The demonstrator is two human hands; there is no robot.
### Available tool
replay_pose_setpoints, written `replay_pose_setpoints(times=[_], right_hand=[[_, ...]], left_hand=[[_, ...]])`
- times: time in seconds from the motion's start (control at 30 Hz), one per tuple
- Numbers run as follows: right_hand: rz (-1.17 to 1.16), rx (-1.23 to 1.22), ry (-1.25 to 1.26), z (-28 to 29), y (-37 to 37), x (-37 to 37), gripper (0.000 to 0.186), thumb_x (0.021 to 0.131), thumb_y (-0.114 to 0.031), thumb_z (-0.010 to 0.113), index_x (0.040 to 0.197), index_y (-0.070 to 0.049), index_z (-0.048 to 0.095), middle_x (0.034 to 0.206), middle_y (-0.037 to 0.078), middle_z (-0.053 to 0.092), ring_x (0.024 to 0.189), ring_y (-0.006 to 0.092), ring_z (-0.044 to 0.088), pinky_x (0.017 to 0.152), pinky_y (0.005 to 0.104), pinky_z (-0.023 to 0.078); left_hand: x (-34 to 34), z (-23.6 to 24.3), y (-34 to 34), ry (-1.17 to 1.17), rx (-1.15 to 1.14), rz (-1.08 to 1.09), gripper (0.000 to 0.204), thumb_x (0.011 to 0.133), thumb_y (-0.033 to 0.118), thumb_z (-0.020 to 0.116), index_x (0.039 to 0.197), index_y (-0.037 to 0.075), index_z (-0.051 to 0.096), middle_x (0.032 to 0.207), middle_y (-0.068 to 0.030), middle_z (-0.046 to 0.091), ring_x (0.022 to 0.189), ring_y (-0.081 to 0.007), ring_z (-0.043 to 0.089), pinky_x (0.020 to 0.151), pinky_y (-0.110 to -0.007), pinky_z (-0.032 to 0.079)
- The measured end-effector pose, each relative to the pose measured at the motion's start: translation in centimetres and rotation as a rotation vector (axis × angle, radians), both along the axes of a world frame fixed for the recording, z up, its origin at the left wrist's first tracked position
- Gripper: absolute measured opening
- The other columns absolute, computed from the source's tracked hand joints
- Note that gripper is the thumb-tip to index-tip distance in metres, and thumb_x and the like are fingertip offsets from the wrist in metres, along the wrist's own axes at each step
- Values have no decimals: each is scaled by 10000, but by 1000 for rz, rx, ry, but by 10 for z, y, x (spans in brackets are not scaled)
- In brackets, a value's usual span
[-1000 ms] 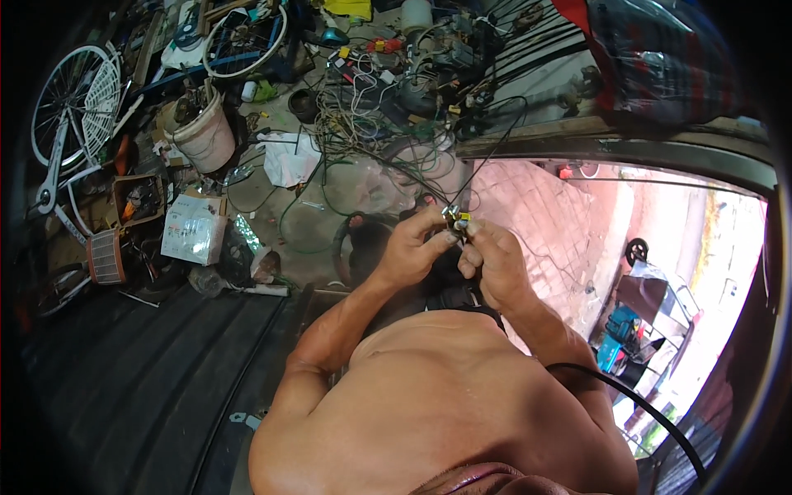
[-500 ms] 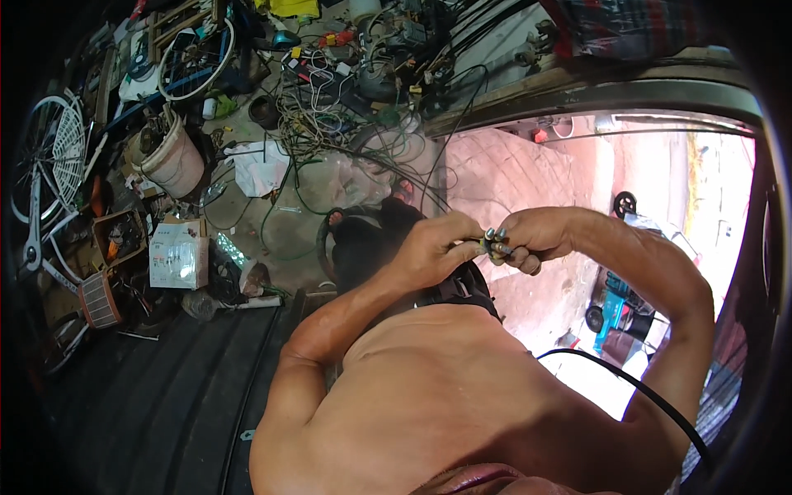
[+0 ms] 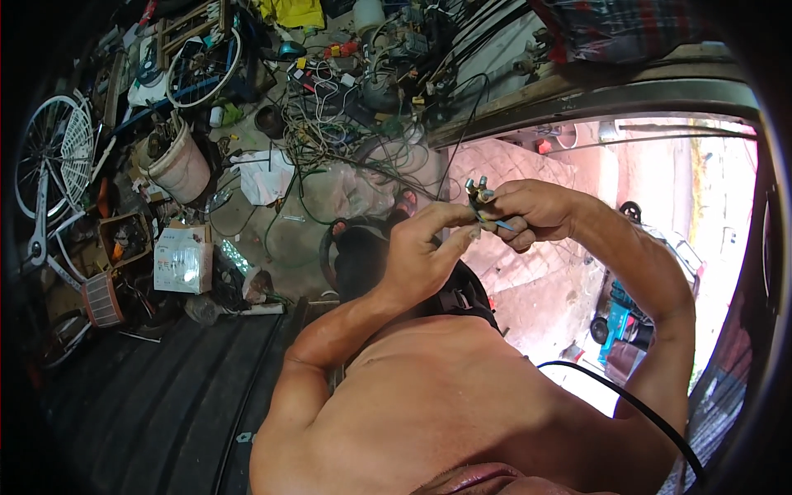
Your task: The person organizes and connects several long black electrical wires hanging from the ceiling, eventually twisting the ends of two wires together by hand.
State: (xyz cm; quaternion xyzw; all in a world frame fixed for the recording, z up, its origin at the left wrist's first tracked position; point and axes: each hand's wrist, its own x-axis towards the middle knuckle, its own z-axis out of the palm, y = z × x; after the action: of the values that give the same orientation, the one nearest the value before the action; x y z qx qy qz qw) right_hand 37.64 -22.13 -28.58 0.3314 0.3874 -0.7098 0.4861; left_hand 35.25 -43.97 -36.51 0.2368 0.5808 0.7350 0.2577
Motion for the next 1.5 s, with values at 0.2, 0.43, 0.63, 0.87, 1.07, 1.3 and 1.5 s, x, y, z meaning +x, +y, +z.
replay_pose_setpoints(times=[0.2,0.43,0.63,0.87,1.07,1.3,1.5], right_hand=[[-33,-77,-21,-6,-3,0,278,1029,-279,516,874,-49,538,583,-88,262,479,37,213,459,219,213],[-86,-171,-73,-25,-2,8,291,1029,-294,499,846,-69,525,546,-77,297,447,53,241,442,218,221],[-219,-237,-21,-37,-8,7,273,1044,-285,495,896,-62,546,569,-69,316,480,63,269,478,231,257],[-158,-33,244,-14,-11,-9,245,981,-262,627,908,-29,606,681,-7,538,559,98,493,534,252,417],[206,681,634,15,-10,-31,299,944,-269,665,812,-7,606,602,18,561,527,89,548,491,248,443],[167,808,741,27,-2,-34,234,932,-187,657,810,-3,579,622,3,540,530,70,468,472,266,372],[236,762,824,10,13,-29,183,915,-157,639,851,4,578,669,42,566,597,108,517,536,298,424]], left_hand=[[4,-6,8,-272,119,61,124,875,2,701,993,-17,670,872,-90,670,753,-119,643,680,-249,510],[-2,-11,7,22,-30,64,89,894,-1,679,936,-24,603,824,-86,680,752,-114,663,662,-245,522],[-15,-21,9,-44,-132,-19,107,899,-1,642,881,-11,537,850,-88,714,780,-106,675,686,-242,541],[-43,-22,8,-117,-36,-131,105,898,-25,622,904,3,521,836,-28,614,772,-86,611,690,-241,516],[-50,-19,28,-444,228,3,113,894,30,648,905,-2,540,782,-25,586,702,-83,579,649,-238,489],[-61,-11,36,-555,252,0,83,906,31,616,913,-7,542,792,-48,603,685,-116,603,653,-264,528],[-67,-17,43,-598,278,-83,118,904,78,632,905,3,540,772,-45,596,663,-116,586,641,-276,520]])
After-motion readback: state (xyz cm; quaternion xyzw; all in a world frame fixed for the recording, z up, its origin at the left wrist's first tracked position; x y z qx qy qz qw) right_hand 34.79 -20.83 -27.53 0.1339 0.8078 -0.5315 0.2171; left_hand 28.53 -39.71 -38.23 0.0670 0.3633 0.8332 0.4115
